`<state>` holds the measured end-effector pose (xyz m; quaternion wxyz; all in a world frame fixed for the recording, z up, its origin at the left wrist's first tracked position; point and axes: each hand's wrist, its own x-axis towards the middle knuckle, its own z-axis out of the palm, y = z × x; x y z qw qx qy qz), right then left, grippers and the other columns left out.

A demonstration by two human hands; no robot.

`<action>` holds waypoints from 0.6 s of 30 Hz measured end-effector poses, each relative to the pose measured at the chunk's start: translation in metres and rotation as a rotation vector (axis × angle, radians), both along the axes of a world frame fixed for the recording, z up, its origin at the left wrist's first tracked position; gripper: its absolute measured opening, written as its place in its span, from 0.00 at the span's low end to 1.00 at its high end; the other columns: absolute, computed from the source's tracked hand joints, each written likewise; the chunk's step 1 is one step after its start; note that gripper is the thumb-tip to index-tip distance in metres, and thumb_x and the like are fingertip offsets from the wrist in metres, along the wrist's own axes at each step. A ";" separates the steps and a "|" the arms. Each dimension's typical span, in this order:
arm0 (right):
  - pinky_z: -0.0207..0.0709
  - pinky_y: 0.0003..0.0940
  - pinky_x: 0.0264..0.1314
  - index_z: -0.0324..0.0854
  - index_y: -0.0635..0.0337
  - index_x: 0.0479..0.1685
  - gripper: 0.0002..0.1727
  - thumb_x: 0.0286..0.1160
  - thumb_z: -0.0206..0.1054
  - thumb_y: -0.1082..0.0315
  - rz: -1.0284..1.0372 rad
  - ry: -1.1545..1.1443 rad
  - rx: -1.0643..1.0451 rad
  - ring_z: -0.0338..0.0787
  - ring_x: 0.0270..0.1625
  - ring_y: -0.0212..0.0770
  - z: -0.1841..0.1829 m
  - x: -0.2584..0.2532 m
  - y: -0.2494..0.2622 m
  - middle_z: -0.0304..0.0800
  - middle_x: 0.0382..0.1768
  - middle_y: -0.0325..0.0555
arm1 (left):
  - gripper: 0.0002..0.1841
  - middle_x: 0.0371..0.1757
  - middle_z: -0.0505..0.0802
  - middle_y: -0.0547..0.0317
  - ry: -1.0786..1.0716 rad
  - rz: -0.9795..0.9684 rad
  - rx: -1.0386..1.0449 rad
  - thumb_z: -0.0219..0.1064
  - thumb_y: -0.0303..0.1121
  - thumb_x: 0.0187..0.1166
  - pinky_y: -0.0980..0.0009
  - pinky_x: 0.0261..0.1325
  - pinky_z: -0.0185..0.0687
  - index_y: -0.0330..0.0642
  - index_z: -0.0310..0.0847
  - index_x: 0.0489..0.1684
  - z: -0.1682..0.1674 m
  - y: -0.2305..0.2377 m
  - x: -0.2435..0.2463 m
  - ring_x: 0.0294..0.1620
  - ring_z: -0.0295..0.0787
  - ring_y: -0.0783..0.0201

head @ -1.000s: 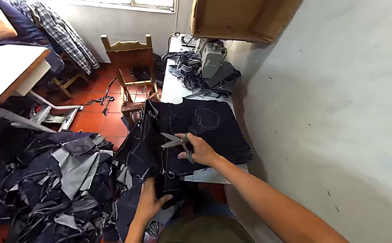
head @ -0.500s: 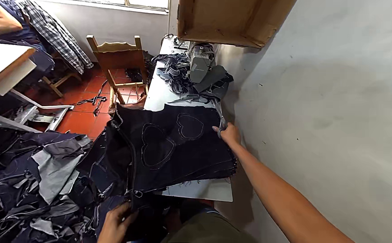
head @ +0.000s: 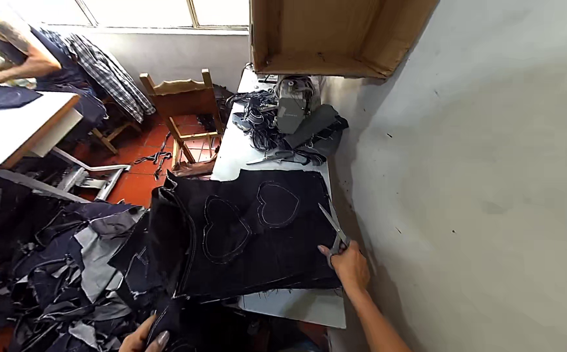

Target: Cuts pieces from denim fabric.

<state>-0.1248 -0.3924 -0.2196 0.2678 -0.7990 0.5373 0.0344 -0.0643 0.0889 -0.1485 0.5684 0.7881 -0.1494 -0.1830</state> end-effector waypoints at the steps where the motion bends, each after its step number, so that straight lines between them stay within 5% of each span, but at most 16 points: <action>1: 0.82 0.63 0.55 0.78 0.65 0.66 0.47 0.53 0.86 0.39 -0.008 0.008 -0.004 0.92 0.54 0.62 0.001 -0.005 0.002 0.92 0.48 0.61 | 0.07 0.36 0.93 0.71 -0.031 0.010 -0.010 0.64 0.31 0.80 0.71 0.50 0.88 0.36 0.83 0.43 0.006 -0.001 0.004 0.39 0.89 0.81; 5: 0.79 0.70 0.58 0.79 0.68 0.66 0.43 0.57 0.85 0.44 0.034 -0.061 -0.035 0.89 0.57 0.70 0.011 -0.020 0.010 0.90 0.51 0.69 | 0.21 0.28 0.89 0.67 -0.280 -0.036 0.138 0.71 0.54 0.75 0.71 0.35 0.85 0.43 0.86 0.38 0.017 0.005 0.024 0.29 0.85 0.76; 7: 0.78 0.71 0.57 0.84 0.71 0.55 0.35 0.56 0.88 0.52 0.109 -0.229 0.007 0.89 0.51 0.69 0.028 -0.033 0.031 0.90 0.44 0.69 | 0.19 0.32 0.93 0.64 -0.286 -0.087 0.194 0.68 0.50 0.77 0.68 0.40 0.88 0.41 0.89 0.42 0.024 0.014 0.020 0.33 0.89 0.74; 9: 0.85 0.57 0.46 0.87 0.67 0.44 0.23 0.59 0.86 0.57 0.360 -0.378 0.219 0.92 0.37 0.53 0.059 -0.033 0.059 0.92 0.33 0.54 | 0.14 0.38 0.96 0.60 -0.316 -0.130 0.197 0.70 0.42 0.78 0.67 0.49 0.91 0.39 0.91 0.45 0.028 0.016 0.027 0.39 0.92 0.72; 11: 0.89 0.47 0.44 0.86 0.64 0.45 0.21 0.65 0.79 0.56 0.743 -0.218 0.624 0.93 0.34 0.44 0.095 -0.030 0.086 0.92 0.32 0.47 | 0.10 0.41 0.96 0.58 -0.329 -0.184 0.185 0.72 0.35 0.76 0.66 0.54 0.91 0.38 0.91 0.45 0.028 0.019 0.027 0.43 0.93 0.71; 13: 0.83 0.41 0.43 0.82 0.62 0.48 0.28 0.66 0.76 0.44 1.138 0.084 0.907 0.88 0.35 0.37 0.116 -0.012 0.108 0.88 0.33 0.43 | 0.08 0.40 0.96 0.57 -0.324 -0.234 0.195 0.72 0.31 0.74 0.64 0.54 0.89 0.39 0.90 0.44 0.030 0.021 0.028 0.43 0.93 0.68; 18: 0.83 0.47 0.46 0.78 0.66 0.51 0.31 0.83 0.60 0.40 1.384 0.478 0.920 0.88 0.35 0.43 0.142 0.047 0.147 0.87 0.32 0.49 | 0.09 0.40 0.96 0.57 -0.305 -0.265 0.225 0.71 0.29 0.70 0.64 0.52 0.89 0.40 0.91 0.45 0.037 0.021 0.029 0.43 0.93 0.66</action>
